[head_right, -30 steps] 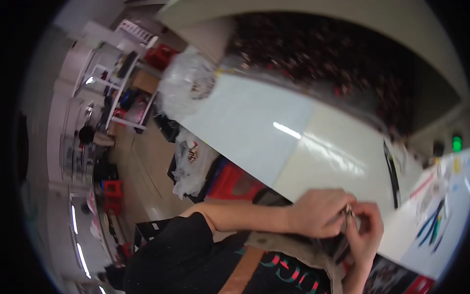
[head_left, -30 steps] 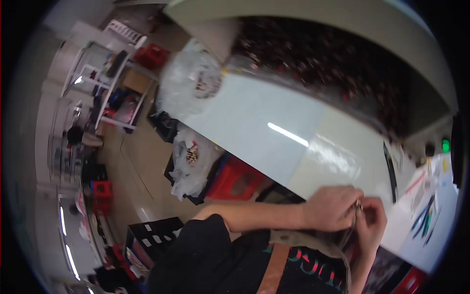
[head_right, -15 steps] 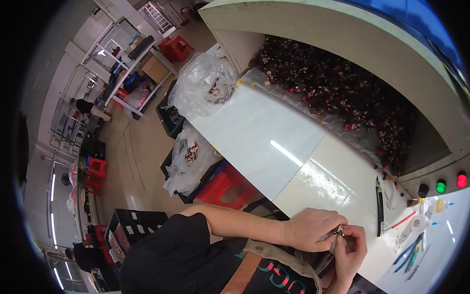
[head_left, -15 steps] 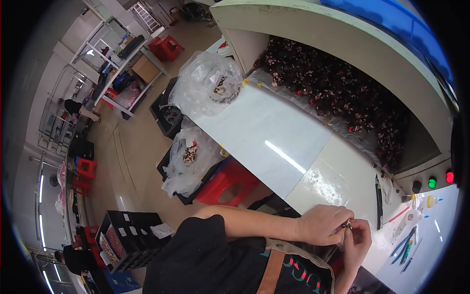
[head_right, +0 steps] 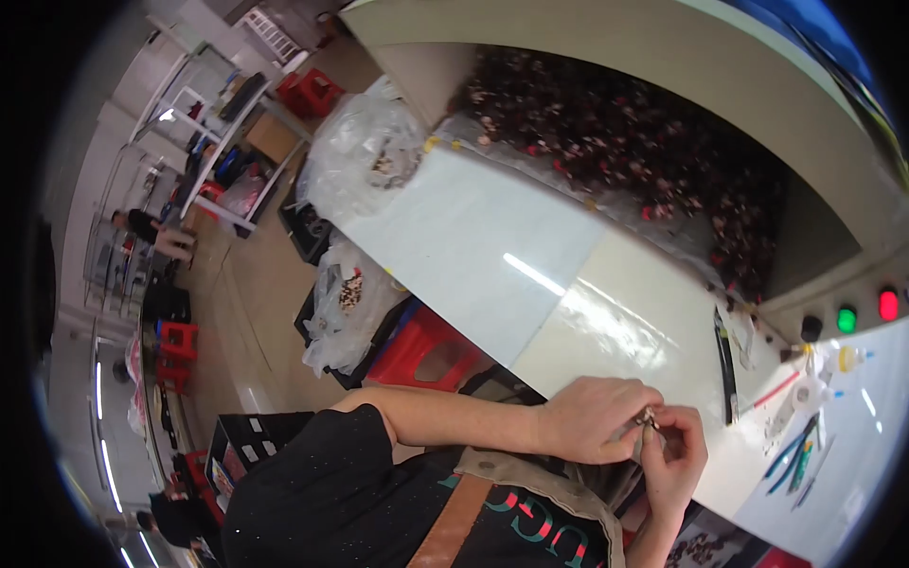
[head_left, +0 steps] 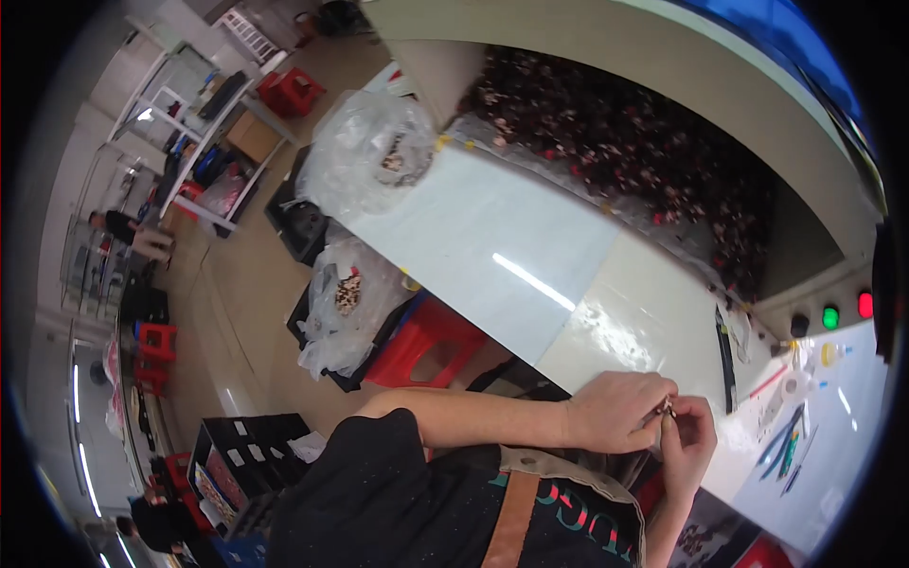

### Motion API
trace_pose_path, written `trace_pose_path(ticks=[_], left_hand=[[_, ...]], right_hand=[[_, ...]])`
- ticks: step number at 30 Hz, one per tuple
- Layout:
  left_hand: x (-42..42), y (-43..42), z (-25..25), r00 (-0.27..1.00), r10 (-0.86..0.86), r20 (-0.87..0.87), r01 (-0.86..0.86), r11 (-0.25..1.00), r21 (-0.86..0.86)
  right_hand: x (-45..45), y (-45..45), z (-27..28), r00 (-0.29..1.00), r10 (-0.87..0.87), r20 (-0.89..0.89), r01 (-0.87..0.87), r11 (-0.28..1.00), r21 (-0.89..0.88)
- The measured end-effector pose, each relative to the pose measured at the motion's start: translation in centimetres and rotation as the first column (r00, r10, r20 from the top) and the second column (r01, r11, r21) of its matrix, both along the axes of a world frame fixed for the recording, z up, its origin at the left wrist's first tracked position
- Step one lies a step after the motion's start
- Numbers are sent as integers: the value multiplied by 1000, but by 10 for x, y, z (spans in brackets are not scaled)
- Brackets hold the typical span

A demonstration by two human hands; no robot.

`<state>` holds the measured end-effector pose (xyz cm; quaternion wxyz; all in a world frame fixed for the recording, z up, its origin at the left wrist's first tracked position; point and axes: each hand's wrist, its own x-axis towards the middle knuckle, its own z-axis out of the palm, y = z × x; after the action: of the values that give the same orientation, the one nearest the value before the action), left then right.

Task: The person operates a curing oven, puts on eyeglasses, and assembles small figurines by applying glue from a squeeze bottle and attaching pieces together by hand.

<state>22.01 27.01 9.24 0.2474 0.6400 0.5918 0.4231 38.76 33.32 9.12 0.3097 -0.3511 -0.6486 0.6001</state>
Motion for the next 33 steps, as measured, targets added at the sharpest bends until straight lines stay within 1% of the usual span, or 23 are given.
trace_pose_path(ticks=[1,2,3,4,5,6,7,8,11,14,15,24,33], left_hand=[[2,1,0,1000,-11,13,11,1000,4],[1,1,0,999,-31,34,31,1000,-5],[2,1,1,997,-38,73,41,998,-46],[3,2,-1,998,-58,37,61,994,-95],[5,3,-1,999,-48,22,49,998,-43],[3,5,-4,999,-49,4,49,997,52],[3,5,-6,998,-39,-45,42,998,50],[3,6,-8,998,-53,-45,56,996,67],[2,7,-9,997,-40,-70,48,991,125],[3,6,-9,999,-46,-25,48,995,88],[3,7,-9,998,-49,-29,52,993,110],[3,6,-10,998,-56,-5,56,995,77],[2,7,-10,998,-68,-5,69,993,93]], right_hand=[[-1,-1,4,999,-12,53,13,1000,-23],[1,-2,2,999,-12,31,13,1000,-29],[2,-3,6,998,-25,51,28,998,-50],[4,-2,7,998,-6,63,7,1000,-18],[3,-1,8,999,-1,32,1,1000,6],[2,0,8,1000,13,-13,-13,1000,-15],[0,3,6,998,30,-50,-29,999,24],[0,4,4,998,34,-54,-31,998,53],[1,4,5,999,24,-43,-23,999,27],[1,4,4,998,26,-49,-24,999,26],[1,4,4,998,26,-52,-24,999,33],[1,4,2,997,30,-64,-27,998,50],[0,3,2,997,31,-70,-27,998,54]])
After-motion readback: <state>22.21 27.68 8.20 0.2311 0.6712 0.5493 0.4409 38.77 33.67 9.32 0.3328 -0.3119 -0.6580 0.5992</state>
